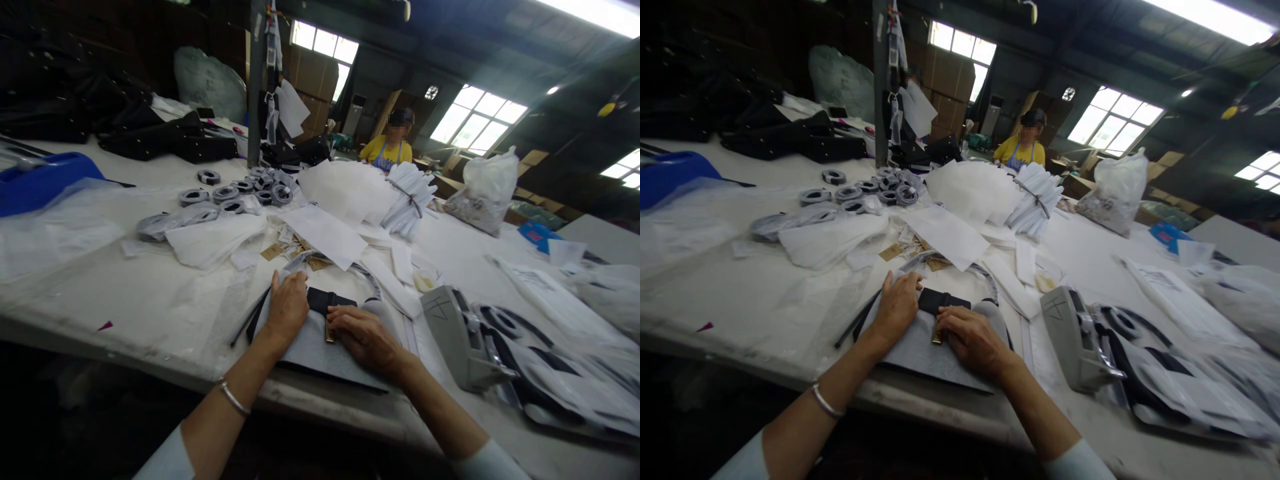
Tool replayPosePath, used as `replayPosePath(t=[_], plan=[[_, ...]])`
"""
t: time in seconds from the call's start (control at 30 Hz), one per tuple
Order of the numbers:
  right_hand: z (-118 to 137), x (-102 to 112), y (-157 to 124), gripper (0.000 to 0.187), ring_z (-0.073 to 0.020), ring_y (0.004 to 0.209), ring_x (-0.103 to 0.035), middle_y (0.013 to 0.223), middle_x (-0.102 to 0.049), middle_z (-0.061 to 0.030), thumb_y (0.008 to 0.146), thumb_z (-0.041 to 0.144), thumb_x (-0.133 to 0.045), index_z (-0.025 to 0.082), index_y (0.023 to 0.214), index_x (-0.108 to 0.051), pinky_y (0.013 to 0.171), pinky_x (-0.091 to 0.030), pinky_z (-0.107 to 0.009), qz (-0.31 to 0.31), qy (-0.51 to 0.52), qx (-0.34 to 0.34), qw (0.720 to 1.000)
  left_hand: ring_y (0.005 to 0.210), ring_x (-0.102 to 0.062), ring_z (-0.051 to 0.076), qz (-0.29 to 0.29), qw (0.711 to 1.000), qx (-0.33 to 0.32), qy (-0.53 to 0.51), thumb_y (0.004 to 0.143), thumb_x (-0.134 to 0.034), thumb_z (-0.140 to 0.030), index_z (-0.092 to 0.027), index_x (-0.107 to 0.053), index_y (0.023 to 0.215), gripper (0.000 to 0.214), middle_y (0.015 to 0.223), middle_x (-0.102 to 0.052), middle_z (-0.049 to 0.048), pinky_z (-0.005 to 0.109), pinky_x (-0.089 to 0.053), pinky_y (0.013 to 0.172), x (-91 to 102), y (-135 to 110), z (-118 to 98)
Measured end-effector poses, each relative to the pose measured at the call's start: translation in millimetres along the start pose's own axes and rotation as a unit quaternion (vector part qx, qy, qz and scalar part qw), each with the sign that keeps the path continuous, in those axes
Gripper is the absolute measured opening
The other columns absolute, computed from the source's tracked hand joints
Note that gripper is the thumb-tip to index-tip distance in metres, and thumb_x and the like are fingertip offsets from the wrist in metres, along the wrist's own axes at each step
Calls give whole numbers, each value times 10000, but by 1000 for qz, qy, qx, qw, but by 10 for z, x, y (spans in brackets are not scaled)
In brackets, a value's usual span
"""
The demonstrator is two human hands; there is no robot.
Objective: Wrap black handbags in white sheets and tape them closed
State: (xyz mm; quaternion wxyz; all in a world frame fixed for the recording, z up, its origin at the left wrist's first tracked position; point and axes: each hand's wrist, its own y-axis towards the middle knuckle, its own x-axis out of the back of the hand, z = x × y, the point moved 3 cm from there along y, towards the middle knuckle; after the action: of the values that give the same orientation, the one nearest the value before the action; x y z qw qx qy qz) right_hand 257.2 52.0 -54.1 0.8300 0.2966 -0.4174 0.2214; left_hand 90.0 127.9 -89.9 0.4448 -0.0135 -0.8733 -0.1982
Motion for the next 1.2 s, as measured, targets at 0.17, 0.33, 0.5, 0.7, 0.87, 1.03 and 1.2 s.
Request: replayPosePath(t=[0.17,0.33,0.5,0.7,0.87,1.03,1.2], plan=[[21,0,-3,154,-192,1148,-616,1092,-705,-62,957,237,-542,229,1011,-686,999,-487,-341,-11,-9,-70,997,1064,-622,211,2,1000,-1,-4,895,-363,-33,-171,-559,1084,305,1042,-700,82,532,-172,1163,-1,6,-9],[-48,-84,-19,182,-208,1116,-621,1158,-670,-83,904,363,-652,250,1030,-718,954,-504,-340,-7,-20,-102,995,1048,-626,211,2,1000,-3,0,900,-373,-45,-176,-562,1081,293,1026,-705,78,535,-172,1162,-22,2,1],[-122,-155,-40,159,-206,1121,-601,1127,-653,-75,853,315,-721,245,997,-724,957,-495,-332,-17,12,-117,993,1063,-621,216,-1,1000,-13,8,898,-366,-41,-182,-570,1064,298,1044,-701,78,556,-171,1160,-41,11,13],[-121,-174,-38,153,-178,1078,-603,1086,-657,-23,815,282,-759,266,960,-711,953,-478,-292,-38,17,-121,992,1198,-556,234,36,990,-138,-3,860,-449,-50,-207,-585,1068,294,1155,-663,69,530,-249,1149,188,-84,-283],[-99,-112,-23,177,-158,1011,-616,1003,-680,8,828,197,-720,266,990,-694,922,-471,-258,-54,59,-120,989,954,-663,222,150,969,-197,-22,852,-580,-148,-205,-532,1180,336,1064,-682,55,376,-541,876,215,-503,-435],[-91,-117,-31,204,-154,985,-616,981,-675,21,800,87,-655,248,925,-666,908,-464,-252,-89,49,-140,985,1099,-640,191,38,959,-277,-38,827,-583,-100,-231,-415,1342,558,1221,-661,53,321,-523,962,75,-700,-278],[-143,-201,-77,142,-204,919,-585,905,-624,-39,816,59,-568,197,803,-600,845,-484,-309,-185,-127,-222,949,1036,-670,178,-49,940,-339,-6,876,-510,-139,-256,-551,1203,350,1150,-693,32,292,-532,951,-152,-710,-135]])
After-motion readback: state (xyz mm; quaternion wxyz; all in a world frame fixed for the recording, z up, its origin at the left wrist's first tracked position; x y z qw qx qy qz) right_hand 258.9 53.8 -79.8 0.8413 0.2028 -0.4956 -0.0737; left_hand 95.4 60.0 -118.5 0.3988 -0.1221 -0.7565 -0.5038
